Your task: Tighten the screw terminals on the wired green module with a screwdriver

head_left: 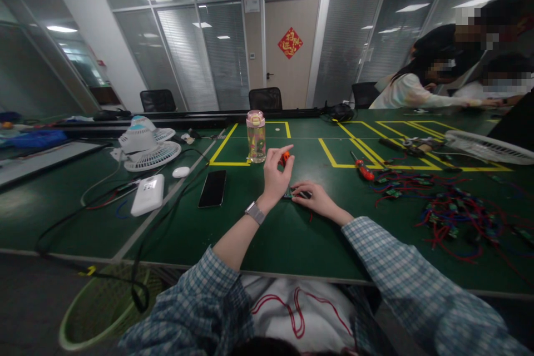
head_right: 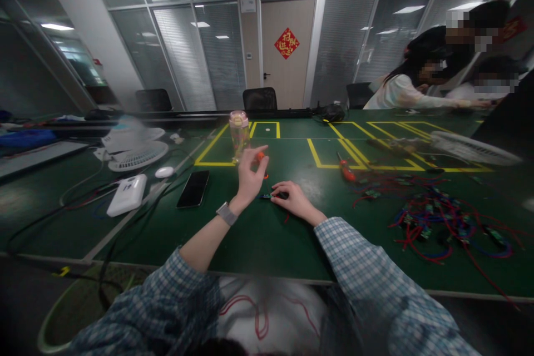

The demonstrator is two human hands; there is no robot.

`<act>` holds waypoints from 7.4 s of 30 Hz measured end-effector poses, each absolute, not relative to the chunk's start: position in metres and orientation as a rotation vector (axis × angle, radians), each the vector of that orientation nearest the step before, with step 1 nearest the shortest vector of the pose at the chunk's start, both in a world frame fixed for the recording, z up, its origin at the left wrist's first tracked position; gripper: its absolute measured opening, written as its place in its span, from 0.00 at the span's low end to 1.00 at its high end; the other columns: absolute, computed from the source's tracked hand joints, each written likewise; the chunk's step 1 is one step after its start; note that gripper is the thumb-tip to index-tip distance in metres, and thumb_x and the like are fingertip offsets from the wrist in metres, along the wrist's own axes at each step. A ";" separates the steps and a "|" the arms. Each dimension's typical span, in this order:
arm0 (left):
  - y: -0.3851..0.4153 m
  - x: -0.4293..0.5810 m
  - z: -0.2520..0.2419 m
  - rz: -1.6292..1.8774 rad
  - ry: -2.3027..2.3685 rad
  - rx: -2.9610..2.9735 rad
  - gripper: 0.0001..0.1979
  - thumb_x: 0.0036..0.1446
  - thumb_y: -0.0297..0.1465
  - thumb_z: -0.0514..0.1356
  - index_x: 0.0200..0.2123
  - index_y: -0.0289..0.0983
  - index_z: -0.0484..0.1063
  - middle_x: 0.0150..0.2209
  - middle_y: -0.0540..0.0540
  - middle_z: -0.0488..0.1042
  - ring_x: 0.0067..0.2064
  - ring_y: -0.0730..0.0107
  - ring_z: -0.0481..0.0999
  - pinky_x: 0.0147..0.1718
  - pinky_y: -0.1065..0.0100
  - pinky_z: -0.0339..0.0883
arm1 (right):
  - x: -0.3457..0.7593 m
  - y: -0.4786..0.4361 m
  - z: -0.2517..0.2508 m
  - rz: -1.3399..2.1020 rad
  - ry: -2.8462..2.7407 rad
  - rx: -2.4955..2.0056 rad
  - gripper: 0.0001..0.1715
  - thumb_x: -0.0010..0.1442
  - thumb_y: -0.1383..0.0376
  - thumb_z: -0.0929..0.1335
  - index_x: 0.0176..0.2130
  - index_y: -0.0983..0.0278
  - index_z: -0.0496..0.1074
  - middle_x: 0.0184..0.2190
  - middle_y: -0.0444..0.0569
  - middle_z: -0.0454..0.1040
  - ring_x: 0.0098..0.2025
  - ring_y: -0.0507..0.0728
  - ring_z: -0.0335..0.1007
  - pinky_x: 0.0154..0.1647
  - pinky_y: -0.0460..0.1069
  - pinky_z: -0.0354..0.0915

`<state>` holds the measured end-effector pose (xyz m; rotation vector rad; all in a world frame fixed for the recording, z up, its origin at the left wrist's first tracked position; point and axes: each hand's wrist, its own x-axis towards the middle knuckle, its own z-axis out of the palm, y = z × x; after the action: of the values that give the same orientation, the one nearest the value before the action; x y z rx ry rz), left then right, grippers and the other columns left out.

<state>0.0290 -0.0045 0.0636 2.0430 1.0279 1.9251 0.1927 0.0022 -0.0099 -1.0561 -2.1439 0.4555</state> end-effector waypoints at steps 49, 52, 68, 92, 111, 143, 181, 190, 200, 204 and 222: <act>-0.005 0.029 0.064 1.921 0.987 2.033 0.11 0.65 0.33 0.55 0.47 0.39 0.73 0.40 0.45 0.70 0.39 0.70 0.71 0.39 0.69 0.68 | 0.193 0.002 -0.009 0.472 -2.147 -1.066 0.06 0.54 0.64 0.73 0.35 0.62 0.80 0.45 0.52 0.79 0.47 0.61 0.74 0.53 0.59 0.65; -0.005 0.029 0.063 1.903 0.956 2.038 0.13 0.67 0.33 0.52 0.50 0.40 0.72 0.42 0.44 0.70 0.42 0.69 0.72 0.41 0.69 0.68 | 0.193 0.003 -0.010 0.468 -2.143 -1.052 0.06 0.54 0.64 0.73 0.35 0.61 0.80 0.45 0.52 0.79 0.46 0.61 0.74 0.52 0.59 0.66; -0.006 0.028 0.064 1.977 0.989 2.070 0.11 0.66 0.32 0.54 0.45 0.39 0.75 0.38 0.45 0.71 0.40 0.69 0.72 0.39 0.68 0.67 | 0.194 0.005 -0.012 0.465 -2.145 -1.048 0.06 0.54 0.64 0.73 0.35 0.61 0.80 0.45 0.52 0.79 0.47 0.61 0.74 0.53 0.59 0.66; -0.007 0.027 0.066 1.982 0.980 2.053 0.12 0.68 0.31 0.50 0.45 0.39 0.74 0.41 0.45 0.73 0.43 0.68 0.73 0.42 0.66 0.68 | 0.194 0.004 -0.011 0.468 -2.146 -1.052 0.06 0.54 0.64 0.73 0.35 0.61 0.80 0.45 0.52 0.79 0.47 0.61 0.75 0.53 0.59 0.66; -0.007 0.028 0.066 1.996 0.983 2.048 0.12 0.67 0.31 0.51 0.45 0.40 0.74 0.40 0.45 0.73 0.41 0.68 0.73 0.42 0.66 0.67 | 0.194 0.004 -0.012 0.476 -2.135 -1.036 0.06 0.54 0.64 0.73 0.35 0.60 0.80 0.45 0.51 0.79 0.47 0.61 0.74 0.54 0.59 0.65; -0.002 0.028 0.060 1.957 1.017 2.042 0.13 0.68 0.33 0.50 0.50 0.39 0.71 0.41 0.45 0.71 0.41 0.69 0.72 0.42 0.67 0.67 | 0.194 0.004 -0.011 0.485 -2.139 -1.045 0.06 0.54 0.64 0.73 0.35 0.61 0.80 0.45 0.51 0.79 0.48 0.61 0.74 0.54 0.59 0.66; -0.005 0.029 0.063 1.998 1.018 2.091 0.06 0.63 0.29 0.57 0.42 0.39 0.74 0.38 0.46 0.71 0.40 0.69 0.71 0.40 0.68 0.67 | 0.194 0.006 -0.013 0.463 -2.155 -1.047 0.05 0.54 0.64 0.73 0.35 0.61 0.80 0.45 0.51 0.79 0.47 0.61 0.74 0.53 0.59 0.65; -0.003 0.028 0.062 1.959 0.922 2.065 0.14 0.68 0.28 0.49 0.48 0.39 0.72 0.46 0.44 0.74 0.47 0.68 0.73 0.47 0.65 0.67 | 0.194 0.005 -0.011 0.474 -2.150 -1.049 0.05 0.54 0.64 0.73 0.34 0.61 0.80 0.45 0.52 0.79 0.48 0.61 0.74 0.54 0.59 0.65; -0.008 0.028 0.066 1.983 1.006 2.088 0.09 0.65 0.29 0.54 0.43 0.38 0.74 0.37 0.46 0.71 0.40 0.68 0.72 0.40 0.67 0.67 | 0.193 0.004 -0.010 0.473 -2.151 -1.057 0.06 0.54 0.64 0.73 0.35 0.61 0.80 0.45 0.52 0.79 0.47 0.61 0.74 0.54 0.59 0.65; -0.005 0.028 0.063 1.966 0.940 2.072 0.14 0.68 0.30 0.48 0.49 0.40 0.72 0.44 0.44 0.73 0.46 0.67 0.73 0.46 0.64 0.67 | 0.193 0.004 -0.011 0.480 -2.142 -1.061 0.06 0.54 0.64 0.73 0.35 0.61 0.80 0.45 0.52 0.79 0.47 0.61 0.74 0.53 0.59 0.66; -0.005 0.028 0.062 1.957 0.990 2.053 0.11 0.66 0.32 0.53 0.45 0.39 0.73 0.41 0.45 0.73 0.43 0.68 0.73 0.42 0.67 0.68 | 0.194 0.004 -0.012 0.468 -2.147 -1.056 0.06 0.54 0.64 0.73 0.35 0.61 0.80 0.45 0.52 0.79 0.47 0.61 0.74 0.53 0.59 0.66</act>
<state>0.0285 -0.0049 0.0621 2.0531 0.9902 1.9575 0.1936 0.0043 -0.0120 -1.0559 -2.1468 0.4680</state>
